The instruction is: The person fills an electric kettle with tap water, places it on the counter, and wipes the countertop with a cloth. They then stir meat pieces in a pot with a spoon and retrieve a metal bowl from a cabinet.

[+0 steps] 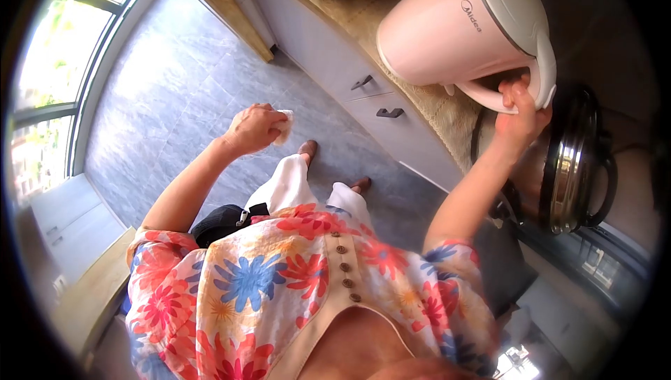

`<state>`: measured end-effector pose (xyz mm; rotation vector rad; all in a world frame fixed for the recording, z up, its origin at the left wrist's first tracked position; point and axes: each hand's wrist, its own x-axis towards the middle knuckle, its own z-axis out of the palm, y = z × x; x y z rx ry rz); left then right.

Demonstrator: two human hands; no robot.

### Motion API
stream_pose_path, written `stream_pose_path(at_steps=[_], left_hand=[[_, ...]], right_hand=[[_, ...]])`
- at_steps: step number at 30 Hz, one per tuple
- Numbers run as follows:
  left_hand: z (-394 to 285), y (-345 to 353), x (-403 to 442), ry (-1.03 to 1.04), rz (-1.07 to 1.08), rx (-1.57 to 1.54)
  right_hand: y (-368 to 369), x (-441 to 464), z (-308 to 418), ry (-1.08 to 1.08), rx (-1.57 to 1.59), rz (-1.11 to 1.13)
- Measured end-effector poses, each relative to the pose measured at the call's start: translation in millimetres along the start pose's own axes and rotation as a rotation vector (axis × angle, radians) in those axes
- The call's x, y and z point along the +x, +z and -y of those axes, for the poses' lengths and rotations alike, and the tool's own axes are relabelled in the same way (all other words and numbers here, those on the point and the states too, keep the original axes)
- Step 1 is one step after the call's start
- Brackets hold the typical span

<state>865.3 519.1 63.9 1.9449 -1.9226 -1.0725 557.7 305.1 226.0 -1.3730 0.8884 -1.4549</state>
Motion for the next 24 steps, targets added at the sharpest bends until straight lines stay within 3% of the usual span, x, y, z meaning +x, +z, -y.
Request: stream_pose_path(at_steps=[10, 13, 16, 24], left_hand=[[-12.1, 3.9, 12.1, 0.052, -0.001, -0.040], [-11.0, 8.7, 14.6, 0.077, -0.008, -0.052], [-15.2, 5.9, 16.3, 0.082, 0.031, -0.040], [-14.3, 8.9, 21.2, 0.100, 0.024, -0.035]], right_hand=[[-13.2, -35.8, -4.0, 0.005, -0.407, 0.050], [-38.9, -77.7, -42.0, 0.129, -0.950, 0.180], [-29.7, -88.3, -59.8, -0.117, -1.256, 0.347], [-24.1, -93.8, -72.2, 0.020, -1.484, 0.430]])
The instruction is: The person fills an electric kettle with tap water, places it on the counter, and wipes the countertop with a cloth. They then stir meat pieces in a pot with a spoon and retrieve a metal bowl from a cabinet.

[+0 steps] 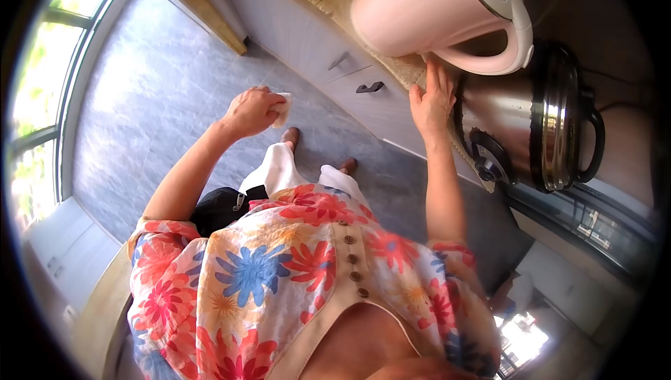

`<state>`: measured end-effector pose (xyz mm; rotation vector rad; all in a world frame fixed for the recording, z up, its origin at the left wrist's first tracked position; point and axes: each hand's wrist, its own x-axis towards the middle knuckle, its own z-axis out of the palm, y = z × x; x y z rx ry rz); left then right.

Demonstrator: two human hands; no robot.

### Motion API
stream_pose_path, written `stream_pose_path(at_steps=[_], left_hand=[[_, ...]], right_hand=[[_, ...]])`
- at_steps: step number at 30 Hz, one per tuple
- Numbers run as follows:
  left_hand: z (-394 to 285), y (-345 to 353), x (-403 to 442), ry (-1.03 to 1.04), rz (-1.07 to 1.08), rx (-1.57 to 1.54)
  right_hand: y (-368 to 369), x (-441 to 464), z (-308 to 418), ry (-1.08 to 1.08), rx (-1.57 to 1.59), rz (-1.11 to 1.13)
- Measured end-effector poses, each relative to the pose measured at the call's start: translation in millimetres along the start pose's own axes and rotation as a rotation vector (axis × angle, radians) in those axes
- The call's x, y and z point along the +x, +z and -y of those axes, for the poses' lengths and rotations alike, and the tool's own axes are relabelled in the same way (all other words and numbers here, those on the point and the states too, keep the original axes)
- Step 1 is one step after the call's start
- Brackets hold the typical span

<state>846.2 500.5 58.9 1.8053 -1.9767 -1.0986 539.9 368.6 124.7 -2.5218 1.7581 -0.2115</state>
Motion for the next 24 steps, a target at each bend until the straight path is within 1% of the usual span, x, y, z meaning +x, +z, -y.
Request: stream_pose_path(at_steps=[7, 13, 15, 19, 22, 24], left_hand=[[-1.5, 3.0, 4.2, 0.007, 0.000, -0.014], [-7.6, -3.8, 11.0, 0.017, -0.025, -0.020], [-7.3, -3.5, 13.5, 0.010, -0.018, -0.004], [-14.0, -1.0, 18.7, 0.052, -0.022, -0.021], [-23.0, 8.6, 27.6, 0.076, 0.007, -0.027], [-28.2, 18.9, 33.3, 0.110, 0.031, -0.030]], right_hand=[[3.3, 2.1, -4.9, -0.017, 0.040, -0.012], [-2.6, 4.4, -8.5, -0.060, 0.211, -0.086], [-6.3, 3.8, -7.7, -0.040, 0.235, -0.106], [-17.5, -6.7, -5.5, -0.070, 0.280, -0.142], [-21.7, -24.2, -10.3, -0.116, 0.278, -0.110], [-21.2, -29.4, -13.1, -0.090, 0.262, -0.107]])
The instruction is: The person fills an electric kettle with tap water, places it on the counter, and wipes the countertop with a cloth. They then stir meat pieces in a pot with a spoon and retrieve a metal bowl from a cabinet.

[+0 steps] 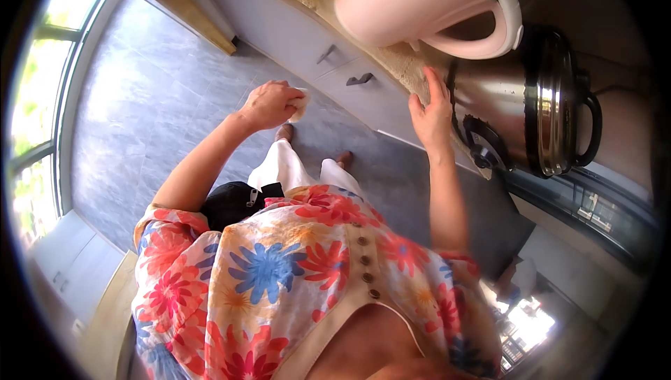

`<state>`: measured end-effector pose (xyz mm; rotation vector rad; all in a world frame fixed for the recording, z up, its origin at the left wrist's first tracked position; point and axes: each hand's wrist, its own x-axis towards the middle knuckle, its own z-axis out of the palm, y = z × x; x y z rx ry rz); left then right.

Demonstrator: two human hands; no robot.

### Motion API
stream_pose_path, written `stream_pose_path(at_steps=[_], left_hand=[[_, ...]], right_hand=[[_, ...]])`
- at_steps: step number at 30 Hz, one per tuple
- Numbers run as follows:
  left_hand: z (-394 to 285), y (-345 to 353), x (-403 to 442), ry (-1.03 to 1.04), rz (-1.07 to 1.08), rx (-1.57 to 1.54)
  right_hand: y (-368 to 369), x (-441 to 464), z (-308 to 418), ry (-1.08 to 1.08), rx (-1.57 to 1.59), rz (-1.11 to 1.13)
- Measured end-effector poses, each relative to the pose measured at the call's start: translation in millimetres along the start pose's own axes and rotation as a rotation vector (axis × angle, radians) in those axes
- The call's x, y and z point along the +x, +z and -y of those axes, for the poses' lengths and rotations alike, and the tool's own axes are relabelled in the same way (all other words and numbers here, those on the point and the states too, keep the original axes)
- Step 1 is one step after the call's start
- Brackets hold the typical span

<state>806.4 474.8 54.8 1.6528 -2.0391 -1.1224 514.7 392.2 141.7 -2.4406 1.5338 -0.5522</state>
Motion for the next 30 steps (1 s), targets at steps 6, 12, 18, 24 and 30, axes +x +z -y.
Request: stream_pose_path(at_steps=[6, 12, 18, 24, 30], left_hand=[[-8.9, 29.2, 3.7, 0.031, 0.042, 0.017], [-13.8, 27.8, -7.2, -0.064, 0.049, 0.041], [-8.8, 30.2, -13.7, -0.085, 0.067, -0.007], [-15.0, 48.3, -14.6, -0.060, -0.066, -0.011], [-68.6, 93.7, -4.9, -0.131, 0.024, -0.033]], right_hand=[[3.7, 12.1, 5.1, 0.009, 0.054, -0.001], [7.9, 9.8, -0.1, -0.038, 0.043, 0.006], [5.8, 9.4, 7.7, -0.064, 0.080, 0.026], [-4.6, -27.2, 22.9, -0.144, 0.164, 0.141], [-26.1, -101.1, -5.4, -0.169, 0.295, 0.283]])
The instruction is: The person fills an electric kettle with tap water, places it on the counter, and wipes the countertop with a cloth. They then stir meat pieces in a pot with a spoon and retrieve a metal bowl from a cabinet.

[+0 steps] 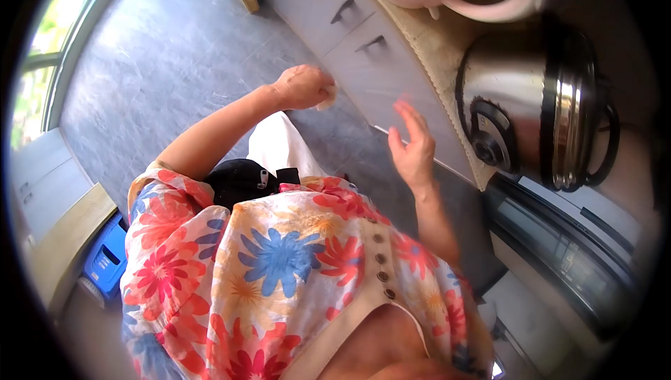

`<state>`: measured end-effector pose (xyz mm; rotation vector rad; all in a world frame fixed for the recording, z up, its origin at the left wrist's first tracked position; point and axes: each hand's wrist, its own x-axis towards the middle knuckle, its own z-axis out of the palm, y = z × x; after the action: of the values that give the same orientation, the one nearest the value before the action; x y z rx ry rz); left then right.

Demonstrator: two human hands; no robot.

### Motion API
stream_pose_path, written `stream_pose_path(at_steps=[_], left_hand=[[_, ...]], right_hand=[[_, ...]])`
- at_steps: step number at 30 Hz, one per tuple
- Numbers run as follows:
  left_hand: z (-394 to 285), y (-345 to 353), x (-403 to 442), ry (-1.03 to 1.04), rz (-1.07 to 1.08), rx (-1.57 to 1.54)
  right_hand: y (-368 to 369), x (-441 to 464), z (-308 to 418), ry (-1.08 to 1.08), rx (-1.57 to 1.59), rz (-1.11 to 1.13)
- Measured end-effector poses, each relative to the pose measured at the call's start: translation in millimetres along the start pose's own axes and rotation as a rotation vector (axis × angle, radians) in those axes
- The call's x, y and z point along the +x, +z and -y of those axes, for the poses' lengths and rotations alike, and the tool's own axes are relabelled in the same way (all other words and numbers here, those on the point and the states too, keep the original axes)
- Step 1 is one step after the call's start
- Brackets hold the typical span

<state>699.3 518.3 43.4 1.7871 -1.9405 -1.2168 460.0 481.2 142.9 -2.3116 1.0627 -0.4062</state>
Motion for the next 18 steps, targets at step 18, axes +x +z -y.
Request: stream_pose_path(at_steps=[18], left_hand=[[-364.1, 267.6, 103.8, 0.494, 0.413, 0.110]], right_hand=[[-183.3, -307.9, -240.2, 0.548, 0.385, -0.279]])
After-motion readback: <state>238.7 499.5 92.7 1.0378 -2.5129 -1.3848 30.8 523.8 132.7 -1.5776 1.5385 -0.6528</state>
